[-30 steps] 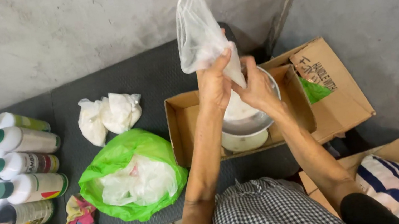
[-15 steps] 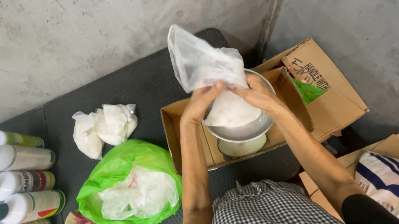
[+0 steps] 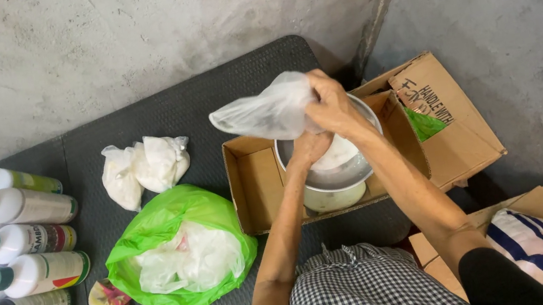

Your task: Scooping white granular fertilizer from a large bag into small plastic bags and tying them.

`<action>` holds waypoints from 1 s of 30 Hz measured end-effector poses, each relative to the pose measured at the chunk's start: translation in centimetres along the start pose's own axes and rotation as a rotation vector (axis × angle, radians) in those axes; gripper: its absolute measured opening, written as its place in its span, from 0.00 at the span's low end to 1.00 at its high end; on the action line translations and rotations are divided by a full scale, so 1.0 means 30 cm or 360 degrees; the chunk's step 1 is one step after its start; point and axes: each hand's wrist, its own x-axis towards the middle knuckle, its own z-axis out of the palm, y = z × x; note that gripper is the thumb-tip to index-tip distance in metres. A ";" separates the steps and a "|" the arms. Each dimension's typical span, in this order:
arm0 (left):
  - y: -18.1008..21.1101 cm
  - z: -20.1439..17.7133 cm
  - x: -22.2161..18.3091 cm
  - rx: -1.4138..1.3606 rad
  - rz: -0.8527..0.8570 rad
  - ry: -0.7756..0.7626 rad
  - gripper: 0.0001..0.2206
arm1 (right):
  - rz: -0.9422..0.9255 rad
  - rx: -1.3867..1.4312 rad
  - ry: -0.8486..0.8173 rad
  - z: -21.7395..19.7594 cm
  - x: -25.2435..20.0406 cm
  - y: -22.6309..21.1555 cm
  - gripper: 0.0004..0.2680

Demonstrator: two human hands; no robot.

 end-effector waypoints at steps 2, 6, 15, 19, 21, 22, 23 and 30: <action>0.009 -0.007 -0.003 0.0038 -0.0198 0.0002 0.22 | 0.0370 0.0507 0.0026 -0.015 0.026 -0.040 0.16; 0.102 -0.042 -0.003 0.0093 -0.0490 -0.0002 0.15 | 0.0661 0.0654 0.0120 -0.088 0.069 -0.058 0.11; 0.111 -0.093 0.001 -0.0286 -0.0301 -0.0268 0.05 | 0.0824 0.1071 0.0780 -0.412 0.080 0.156 0.09; 0.102 -0.113 0.004 -0.0285 -0.0211 -0.0357 0.11 | 0.0943 0.1264 0.1026 -0.581 -0.019 0.258 0.10; 0.097 -0.126 0.008 -0.0178 -0.0177 -0.0373 0.12 | 0.1068 0.1179 0.1139 -0.640 -0.091 0.274 0.10; 0.095 -0.134 0.012 0.0051 -0.0078 -0.0366 0.13 | 0.1031 0.1182 0.1109 -0.664 -0.133 0.294 0.09; 0.092 -0.141 0.015 0.0278 0.0020 -0.0359 0.14 | 0.0996 0.1184 0.1081 -0.688 -0.179 0.314 0.09; 0.187 -0.191 0.039 0.0442 -0.0107 -0.0292 0.16 | 0.0839 0.0948 0.0729 -0.735 -0.459 0.313 0.04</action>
